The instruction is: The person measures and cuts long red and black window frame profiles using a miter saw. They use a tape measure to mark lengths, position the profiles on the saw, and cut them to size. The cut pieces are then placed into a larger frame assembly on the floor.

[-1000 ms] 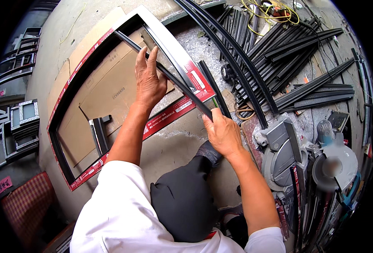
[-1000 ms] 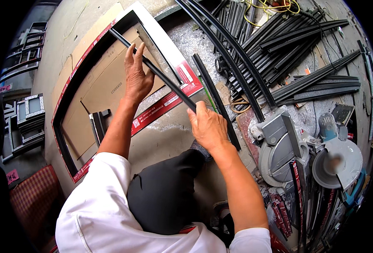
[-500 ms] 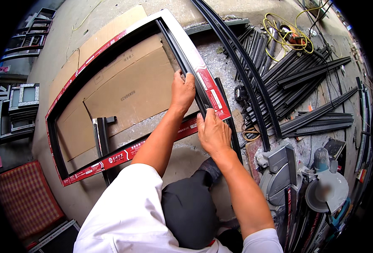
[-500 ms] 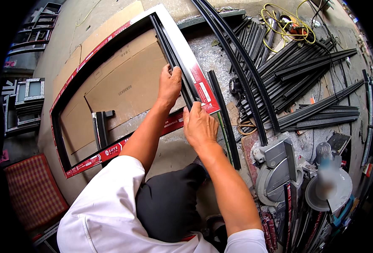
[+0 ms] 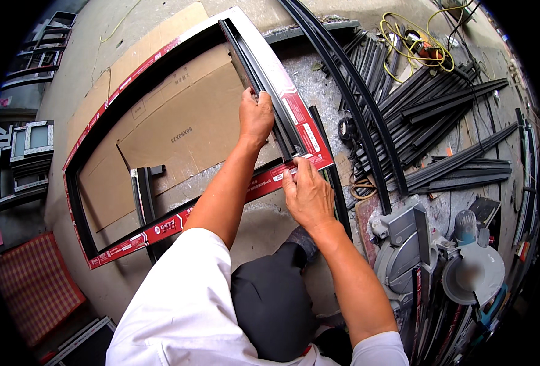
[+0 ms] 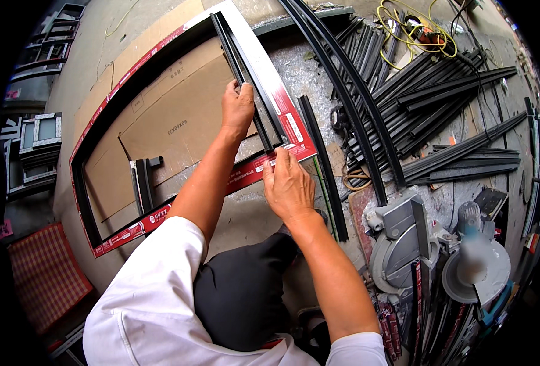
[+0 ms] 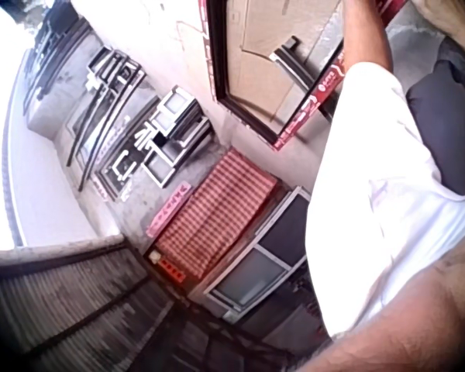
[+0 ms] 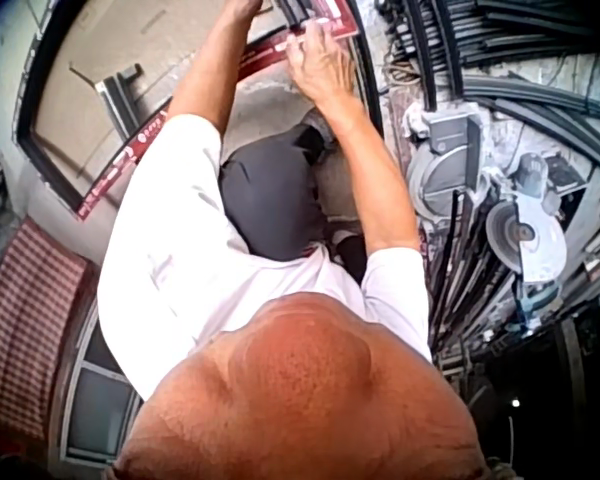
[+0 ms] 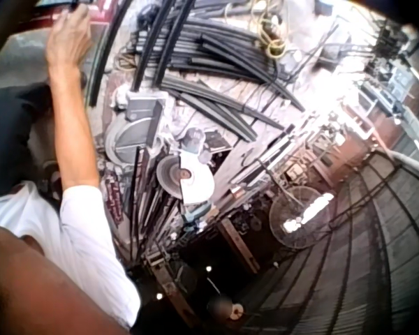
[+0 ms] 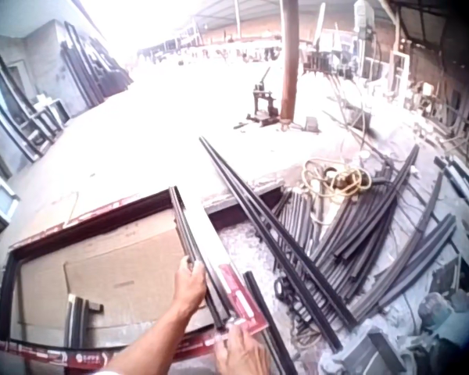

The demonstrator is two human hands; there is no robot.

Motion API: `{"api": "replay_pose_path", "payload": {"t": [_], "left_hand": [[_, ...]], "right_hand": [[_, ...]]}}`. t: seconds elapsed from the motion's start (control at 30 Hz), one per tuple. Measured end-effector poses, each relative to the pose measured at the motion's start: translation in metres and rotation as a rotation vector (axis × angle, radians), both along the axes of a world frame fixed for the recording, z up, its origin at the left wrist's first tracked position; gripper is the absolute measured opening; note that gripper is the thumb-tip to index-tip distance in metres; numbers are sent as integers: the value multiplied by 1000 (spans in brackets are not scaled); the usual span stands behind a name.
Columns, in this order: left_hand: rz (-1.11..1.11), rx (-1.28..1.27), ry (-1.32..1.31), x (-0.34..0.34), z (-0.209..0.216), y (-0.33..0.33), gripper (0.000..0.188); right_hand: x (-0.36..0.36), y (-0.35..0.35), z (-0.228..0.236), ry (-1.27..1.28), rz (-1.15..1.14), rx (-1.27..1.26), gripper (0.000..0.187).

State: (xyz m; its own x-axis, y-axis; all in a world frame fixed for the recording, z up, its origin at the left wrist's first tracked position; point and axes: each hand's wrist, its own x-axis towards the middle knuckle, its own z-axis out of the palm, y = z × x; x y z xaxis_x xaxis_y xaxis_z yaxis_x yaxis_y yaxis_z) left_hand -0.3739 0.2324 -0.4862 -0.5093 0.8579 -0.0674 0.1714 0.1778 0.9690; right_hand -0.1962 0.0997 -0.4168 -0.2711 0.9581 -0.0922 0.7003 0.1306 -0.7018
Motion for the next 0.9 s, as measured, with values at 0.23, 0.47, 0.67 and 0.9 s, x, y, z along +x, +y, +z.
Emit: {"api": "replay_pose_path", "payload": {"t": [0.23, 0.47, 0.67, 0.9], "left_hand": [[1, -15, 33, 1, -3, 5, 41], [18, 23, 121, 2, -26, 11, 47], [-4, 77, 23, 1, -33, 11, 40], [44, 71, 280, -19, -49, 13, 38]], "right_hand": [[2, -3, -4, 54, 7, 16, 35], [10, -8, -6, 106, 1, 39, 33], [13, -13, -14, 149, 2, 64, 32], [15, -14, -15, 166, 14, 90, 32]]}}
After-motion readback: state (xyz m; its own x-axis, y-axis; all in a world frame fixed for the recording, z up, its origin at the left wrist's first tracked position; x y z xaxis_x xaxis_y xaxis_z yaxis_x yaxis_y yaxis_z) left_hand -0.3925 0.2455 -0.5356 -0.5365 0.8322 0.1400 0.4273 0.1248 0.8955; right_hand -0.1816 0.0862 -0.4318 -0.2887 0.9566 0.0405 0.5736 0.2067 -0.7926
